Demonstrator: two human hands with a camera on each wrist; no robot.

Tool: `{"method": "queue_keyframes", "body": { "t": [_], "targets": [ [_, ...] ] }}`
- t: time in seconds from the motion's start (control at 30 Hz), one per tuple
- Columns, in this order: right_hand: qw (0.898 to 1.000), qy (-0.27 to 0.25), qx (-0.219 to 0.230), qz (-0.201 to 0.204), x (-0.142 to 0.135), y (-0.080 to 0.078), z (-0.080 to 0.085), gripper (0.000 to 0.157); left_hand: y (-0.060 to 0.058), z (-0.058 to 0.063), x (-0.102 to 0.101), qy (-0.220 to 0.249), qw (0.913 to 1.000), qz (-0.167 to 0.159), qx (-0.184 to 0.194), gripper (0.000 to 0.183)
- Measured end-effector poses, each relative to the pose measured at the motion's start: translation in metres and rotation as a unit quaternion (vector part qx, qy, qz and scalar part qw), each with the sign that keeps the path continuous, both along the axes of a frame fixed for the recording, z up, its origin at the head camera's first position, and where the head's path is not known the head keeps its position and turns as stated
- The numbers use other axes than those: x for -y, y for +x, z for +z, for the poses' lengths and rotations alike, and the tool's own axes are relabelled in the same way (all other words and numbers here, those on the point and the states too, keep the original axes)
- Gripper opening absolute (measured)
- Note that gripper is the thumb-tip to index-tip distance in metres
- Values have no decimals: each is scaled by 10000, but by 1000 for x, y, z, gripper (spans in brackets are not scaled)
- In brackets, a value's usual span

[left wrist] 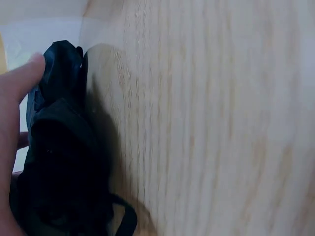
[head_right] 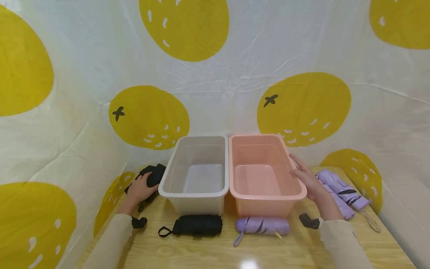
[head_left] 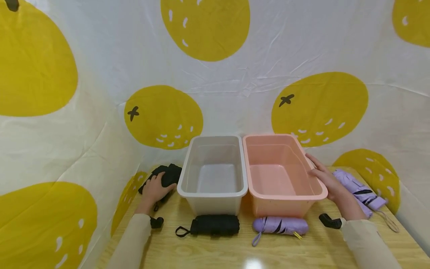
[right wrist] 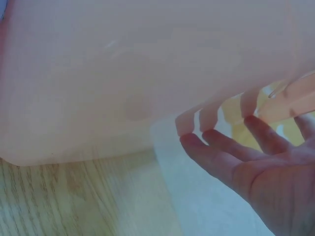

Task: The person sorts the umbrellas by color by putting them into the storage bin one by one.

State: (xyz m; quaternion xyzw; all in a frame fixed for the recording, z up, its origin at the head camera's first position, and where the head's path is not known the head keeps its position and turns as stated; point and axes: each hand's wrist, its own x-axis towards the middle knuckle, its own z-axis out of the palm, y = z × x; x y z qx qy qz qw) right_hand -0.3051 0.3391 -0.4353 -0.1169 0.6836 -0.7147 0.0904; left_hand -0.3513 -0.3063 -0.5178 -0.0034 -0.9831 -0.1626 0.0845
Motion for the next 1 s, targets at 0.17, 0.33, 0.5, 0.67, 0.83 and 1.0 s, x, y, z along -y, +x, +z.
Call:
{"method": "queue_keyframes", "body": {
  "t": [0.17, 0.33, 0.5, 0.67, 0.83, 1.0],
  "targets": [
    [10000, 10, -58, -75, -1, -2, 3, 69, -4, 1, -5, 224, 9997, 79, -49, 100],
    [10000, 10, 15, -34, -1, -1, 1, 69, -2, -3, -7, 319, 9992, 234, 49, 105],
    [10000, 2, -6, -74, 1, 2, -3, 69, -1, -6, -8, 406, 9985, 356, 56, 104],
    [9999, 30, 10, -109, 1, 5, -7, 68, 0, -6, -11, 504, 9971, 477, 322, 104],
    [9998, 57, -100, -140, 2, 1, -2, 68, -3, -5, -11, 808, 9936, 717, 345, 108],
    [9998, 146, 27, -147, 1, 0, -1, 68, -3, -2, -9, 834, 9934, 701, 356, 106]
  ]
}}
